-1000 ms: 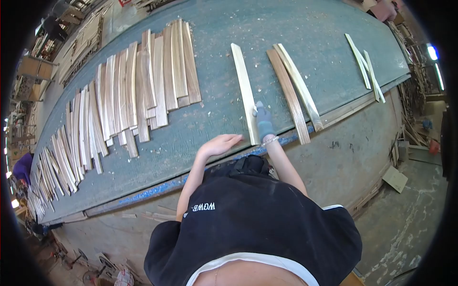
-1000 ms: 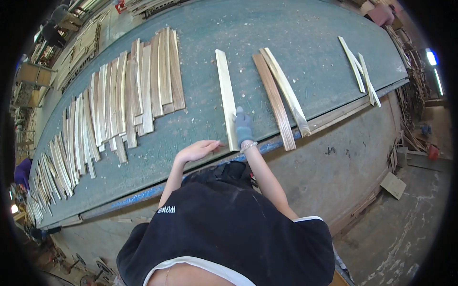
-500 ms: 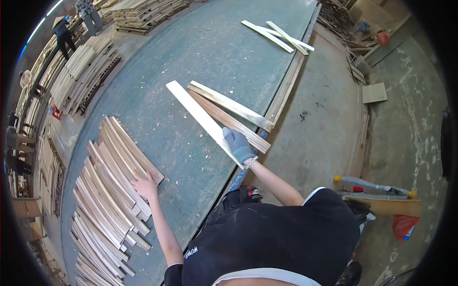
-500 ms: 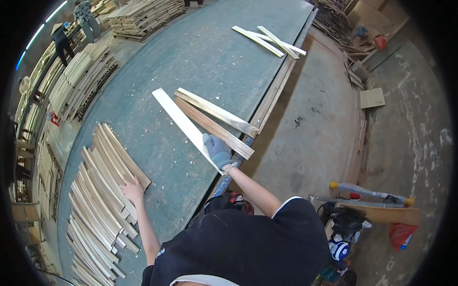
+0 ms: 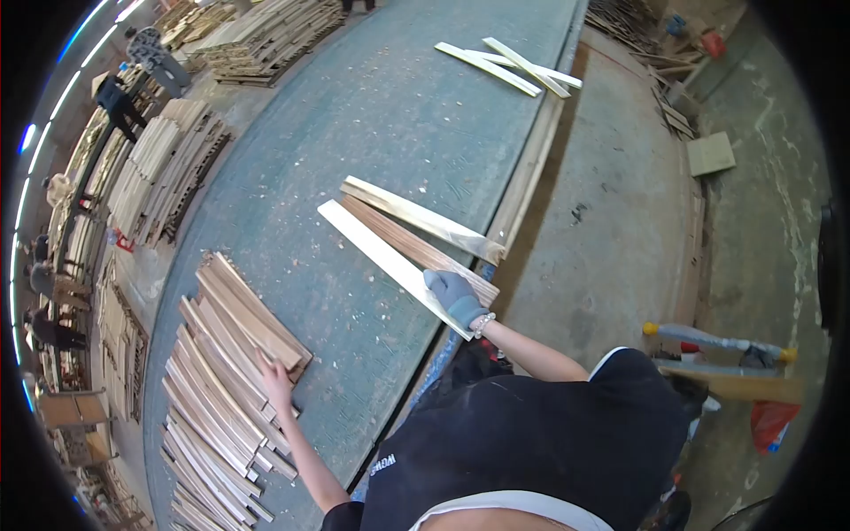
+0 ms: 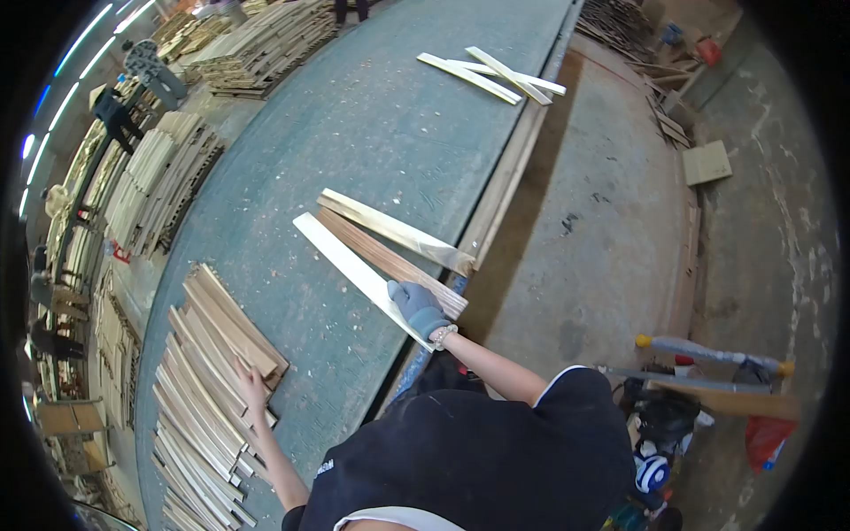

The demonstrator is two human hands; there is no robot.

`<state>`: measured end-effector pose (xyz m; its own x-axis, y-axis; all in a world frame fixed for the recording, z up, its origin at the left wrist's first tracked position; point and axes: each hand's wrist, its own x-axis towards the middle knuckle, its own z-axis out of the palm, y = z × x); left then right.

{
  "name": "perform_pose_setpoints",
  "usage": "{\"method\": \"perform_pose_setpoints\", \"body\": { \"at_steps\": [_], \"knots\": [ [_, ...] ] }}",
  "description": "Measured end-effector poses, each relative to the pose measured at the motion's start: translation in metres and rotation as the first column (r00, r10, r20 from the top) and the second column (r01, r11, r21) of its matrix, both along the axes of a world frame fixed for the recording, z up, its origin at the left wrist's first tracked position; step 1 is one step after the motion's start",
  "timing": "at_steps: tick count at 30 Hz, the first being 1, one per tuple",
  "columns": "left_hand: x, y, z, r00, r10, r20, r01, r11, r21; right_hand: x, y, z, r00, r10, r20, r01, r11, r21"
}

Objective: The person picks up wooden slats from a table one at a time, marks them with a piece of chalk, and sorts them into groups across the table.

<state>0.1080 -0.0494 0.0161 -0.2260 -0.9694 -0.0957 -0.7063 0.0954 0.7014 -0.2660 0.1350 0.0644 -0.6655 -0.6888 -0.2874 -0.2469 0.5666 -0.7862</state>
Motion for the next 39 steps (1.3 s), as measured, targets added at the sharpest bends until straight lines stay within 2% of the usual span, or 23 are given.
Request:
{"method": "perform_pose_setpoints", "body": {
  "at_steps": [1,2,4,7,8,9,11,14,16,17,19,21,24,26,27,29,30,31,33,34,35,37,39],
  "knots": [
    [-0.015,0.017,0.016,0.974,0.137,-0.181,-0.099,0.974,0.205,-0.008,-0.014,0.001,1.0,0.027,0.007,-0.027,1.0,-0.01],
    [-0.036,0.038,0.018,0.772,0.311,-0.554,-0.151,0.937,0.315,-0.017,-0.03,0.003,0.999,0.041,-0.032,-0.043,0.996,-0.08],
    [-0.076,0.066,0.035,0.461,0.388,-0.798,-0.014,0.902,0.431,-0.035,-0.072,0.017,0.995,0.095,-0.028,-0.098,0.981,-0.167],
    [-0.148,0.092,0.087,0.208,0.498,-0.842,0.181,0.826,0.533,-0.078,-0.187,0.029,0.975,0.221,0.02,-0.206,0.936,-0.285],
    [-0.164,0.088,0.087,-0.01,0.606,-0.796,0.298,0.761,0.576,-0.086,-0.22,0.047,0.968,0.25,-0.007,-0.235,0.901,-0.366],
    [-0.181,0.081,0.08,-0.202,0.685,-0.7,0.349,0.718,0.602,-0.103,-0.264,0.042,0.951,0.293,-0.102,-0.309,0.924,-0.224],
    [-0.199,0.071,0.036,-0.286,0.704,-0.65,0.353,0.708,0.612,-0.121,-0.32,0.045,0.889,0.281,-0.363,-0.331,0.94,-0.082],
    [-0.216,0.071,0.027,-0.164,0.732,-0.662,0.213,0.681,0.7,-0.125,-0.319,0.047,0.947,0.272,-0.17,-0.308,0.917,-0.253],
    [-0.214,0.081,0.022,-0.598,0.726,-0.341,0.755,0.653,0.066,-0.11,-0.275,0.042,0.926,0.357,-0.122,-0.377,0.884,-0.277],
    [-0.215,0.086,0.028,-0.616,0.713,-0.336,0.735,0.673,0.08,-0.101,-0.256,0.025,0.906,0.406,-0.118,-0.422,0.855,-0.301],
    [-0.219,0.091,0.055,-0.616,0.703,-0.354,0.488,0.694,0.529,-0.083,-0.221,-0.011,0.878,0.466,0.108,-0.43,0.868,-0.246],
    [-0.218,0.094,0.059,-0.651,0.697,-0.3,0.459,0.677,0.576,-0.058,-0.192,-0.038,0.808,0.439,0.393,-0.395,0.898,-0.192],
    [-0.213,0.099,0.058,-0.484,0.716,-0.503,0.268,0.669,0.693,-0.025,-0.154,-0.061,0.613,0.375,0.695,-0.319,0.923,-0.216],
    [-0.223,0.102,0.058,0.433,0.699,-0.57,-0.103,0.666,0.739,-0.003,-0.132,-0.008,0.288,0.195,0.938,-0.268,0.956,-0.116],
    [-0.227,0.109,0.049,0.531,0.564,-0.632,-0.059,0.769,0.637,0.0,-0.126,-0.005,0.294,0.197,0.935,-0.273,0.955,-0.115],
    [-0.226,0.125,0.076,0.809,0.175,-0.561,0.405,0.525,0.748,0.004,-0.117,-0.004,0.135,0.214,0.967,-0.38,0.913,-0.149],
    [-0.217,0.125,0.067,0.807,0.175,-0.564,0.408,0.525,0.747,0.003,-0.114,-0.017,0.411,0.162,0.897,-0.412,0.911,0.024],
    [-0.204,0.119,0.049,0.892,-0.118,-0.436,0.416,0.591,0.691,-0.004,-0.108,-0.029,0.415,0.165,0.895,-0.411,0.911,0.023],
    [-0.175,0.092,0.022,0.799,-0.601,0.003,0.499,0.667,0.553,-0.019,-0.09,-0.047,0.857,0.338,0.388,-0.356,0.934,-0.028],
    [-0.164,0.068,0.048,0.918,-0.328,0.224,0.124,0.774,0.621,-0.025,-0.082,-0.048,0.862,0.335,0.38,-0.351,0.936,-0.029],
    [-0.153,0.063,0.04,0.878,0.134,0.46,-0.259,0.94,0.221,-0.029,-0.073,-0.049,0.899,0.246,0.362,-0.256,0.967,-0.021],
    [-0.116,0.041,0.0,0.615,0.374,0.694,-0.214,0.926,-0.31,-0.035,-0.063,-0.057,0.928,0.15,0.34,-0.154,0.988,-0.015],
    [-0.095,0.033,-0.018,0.598,0.41,0.688,-0.241,0.912,-0.333,-0.047,-0.065,-0.073,0.976,0.118,0.185,-0.113,0.993,-0.037]
  ]
}}
